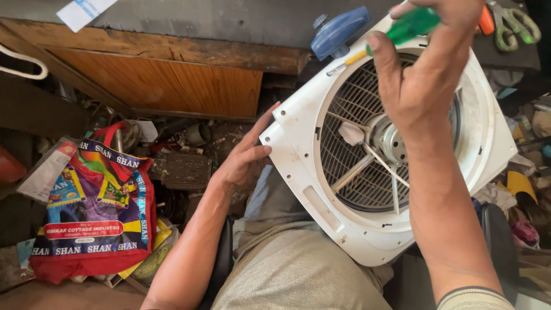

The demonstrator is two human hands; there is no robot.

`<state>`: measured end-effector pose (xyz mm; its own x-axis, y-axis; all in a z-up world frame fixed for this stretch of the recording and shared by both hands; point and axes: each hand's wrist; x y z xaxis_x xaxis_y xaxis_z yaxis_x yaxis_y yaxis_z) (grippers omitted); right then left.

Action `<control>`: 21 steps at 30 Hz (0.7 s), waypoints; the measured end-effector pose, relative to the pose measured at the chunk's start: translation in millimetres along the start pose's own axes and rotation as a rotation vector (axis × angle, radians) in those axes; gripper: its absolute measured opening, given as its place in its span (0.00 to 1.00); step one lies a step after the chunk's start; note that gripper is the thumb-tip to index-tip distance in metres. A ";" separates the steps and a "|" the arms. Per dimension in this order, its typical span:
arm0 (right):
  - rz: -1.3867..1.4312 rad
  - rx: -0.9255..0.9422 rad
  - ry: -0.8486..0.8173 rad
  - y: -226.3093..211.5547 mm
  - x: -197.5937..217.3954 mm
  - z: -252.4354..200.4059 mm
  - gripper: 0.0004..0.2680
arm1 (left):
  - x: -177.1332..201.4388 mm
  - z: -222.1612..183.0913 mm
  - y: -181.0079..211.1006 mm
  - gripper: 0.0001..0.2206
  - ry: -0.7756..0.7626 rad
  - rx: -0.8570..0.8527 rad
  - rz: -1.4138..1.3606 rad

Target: The person uses a screwdriver to tighten screws around the perimeter of a white exhaust fan that is resting on their lap. They rotate the fan to access different screw locations and continue tightening each one.

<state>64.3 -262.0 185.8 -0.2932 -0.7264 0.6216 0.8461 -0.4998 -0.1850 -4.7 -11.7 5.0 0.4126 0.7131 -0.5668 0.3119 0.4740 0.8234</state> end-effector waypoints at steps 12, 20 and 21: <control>0.849 -0.160 0.194 18.0 -22.9 2.8 0.07 | 6.4 4.5 -7.5 0.49 -0.017 -0.028 0.032; 1.043 -0.141 0.347 30.3 -26.6 -1.5 0.05 | 7.2 1.5 -8.6 0.48 -0.018 -0.017 -0.001; 1.220 -0.174 0.330 29.7 -26.5 -2.9 0.05 | 7.4 1.8 -7.9 0.48 -0.018 -0.016 0.003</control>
<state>95.9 -259.0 161.6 0.5127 -0.8259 -0.2345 0.5819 0.5351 -0.6124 -2.6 -11.0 -5.7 0.4285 0.7051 -0.5650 0.2973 0.4804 0.8251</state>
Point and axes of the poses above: each hand's wrist, its own z-axis towards the middle knuckle, its own x-axis out of the back of the hand, y = z × x, and after that the axes turned 7 degrees about z, right-handed
